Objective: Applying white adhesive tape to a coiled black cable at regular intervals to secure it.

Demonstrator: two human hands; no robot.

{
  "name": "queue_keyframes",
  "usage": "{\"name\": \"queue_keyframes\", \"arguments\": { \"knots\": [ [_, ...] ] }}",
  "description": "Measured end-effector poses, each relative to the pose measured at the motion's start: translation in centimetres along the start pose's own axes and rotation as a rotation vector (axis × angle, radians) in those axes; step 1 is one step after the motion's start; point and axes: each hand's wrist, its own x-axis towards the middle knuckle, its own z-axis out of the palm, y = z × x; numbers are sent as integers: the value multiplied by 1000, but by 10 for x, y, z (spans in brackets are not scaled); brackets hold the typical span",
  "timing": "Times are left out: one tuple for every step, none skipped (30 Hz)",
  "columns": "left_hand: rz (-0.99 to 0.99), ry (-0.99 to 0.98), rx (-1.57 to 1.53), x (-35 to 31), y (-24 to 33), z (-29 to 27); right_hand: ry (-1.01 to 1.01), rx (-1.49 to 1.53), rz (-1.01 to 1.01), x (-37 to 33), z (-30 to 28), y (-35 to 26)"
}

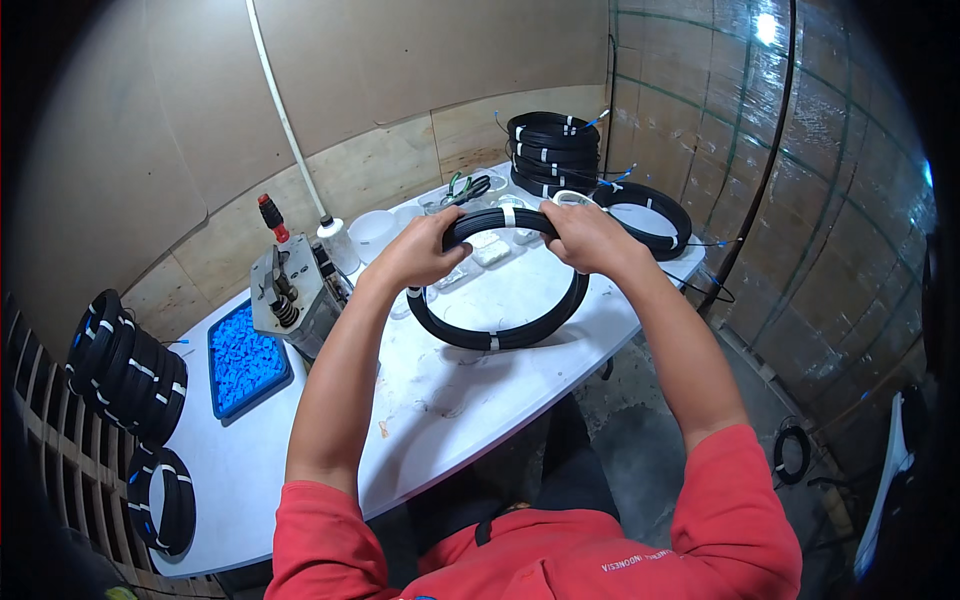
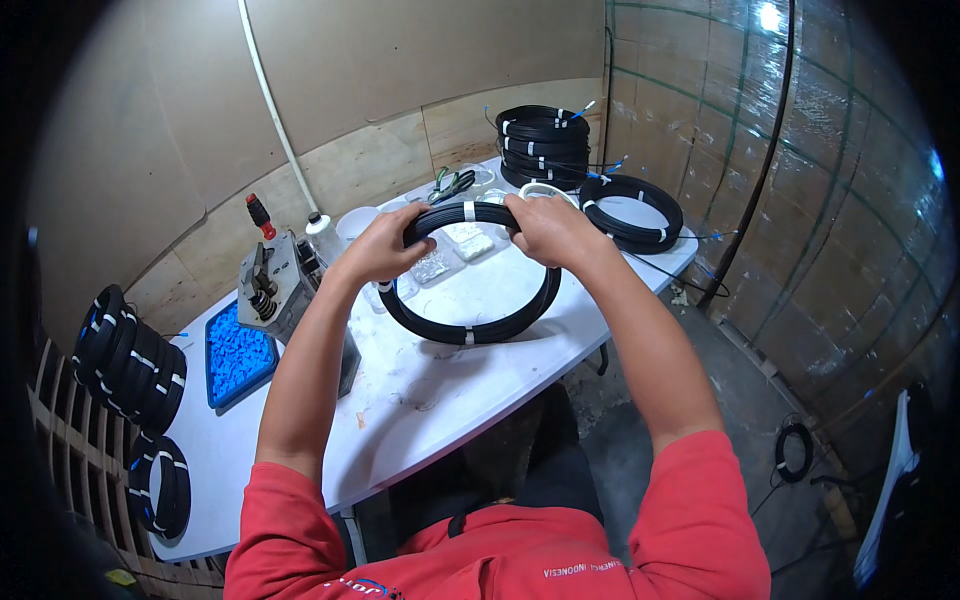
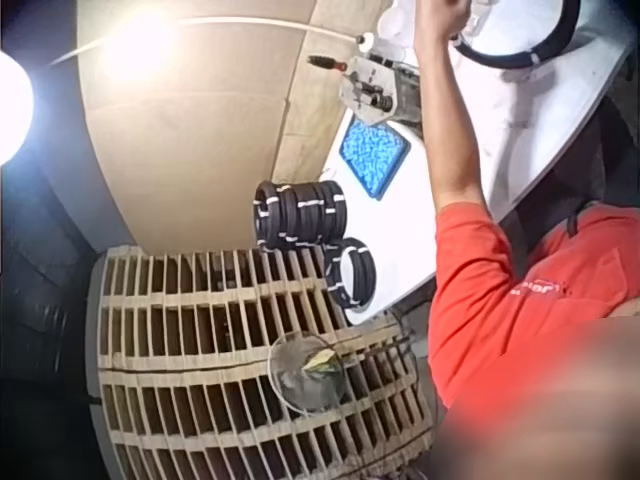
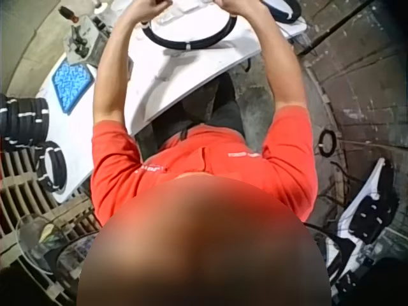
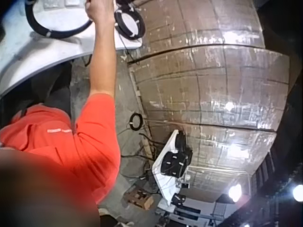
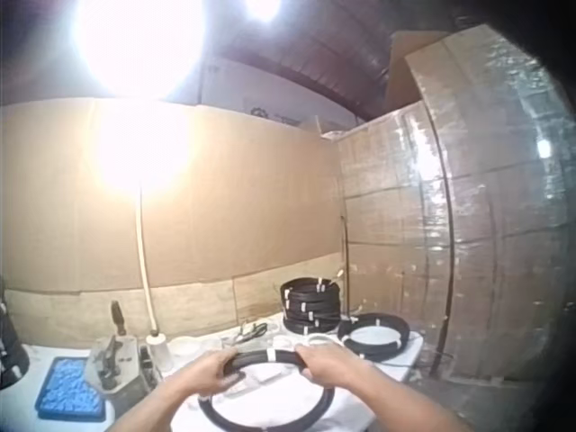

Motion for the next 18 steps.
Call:
{"name": "queue_keyframes", "arguments": {
  "knots": [
    [-42,-16,35,0,2,-1,-4,6,11,-1,-1,0],
    [-84,-32,71,0,4,-1,-8,13,22,-3,-1,0],
    [-81,-32,71,0,4,1,-7,12,23,-4,0,0],
    [-86,-5,66,0,3,4,10,6,19,-4,1,1],
    [-91,23,60,0,2,7,27,0,15,-5,2,0],
    [-89,25,60,0,2,11,28,-2,15,-6,1,0],
    [-83,79,62,0,3,15,40,7,25,-8,-1,-2],
    [-78,134,63,1,4,18,51,16,35,-9,-2,-3],
    [-74,136,60,0,5,20,52,12,37,-9,-1,-3],
    [-75,161,75,-1,6,20,51,23,53,-8,1,-3],
    [-77,187,90,-1,7,21,51,34,69,-8,4,-2],
    [-74,187,86,0,8,20,50,31,72,-10,5,-1],
    [-91,158,109,2,12,17,75,70,64,-11,7,0],
    [-109,130,133,3,17,13,100,110,55,-12,8,1],
    [-106,129,131,4,22,11,98,161,23,-15,8,4],
    [-131,89,180,7,28,8,101,158,26,-17,10,3],
    [-156,48,229,9,30,6,92,193,56,-19,12,1],
    [-151,49,228,11,29,6,82,227,86,-19,15,0]
  ]
}}
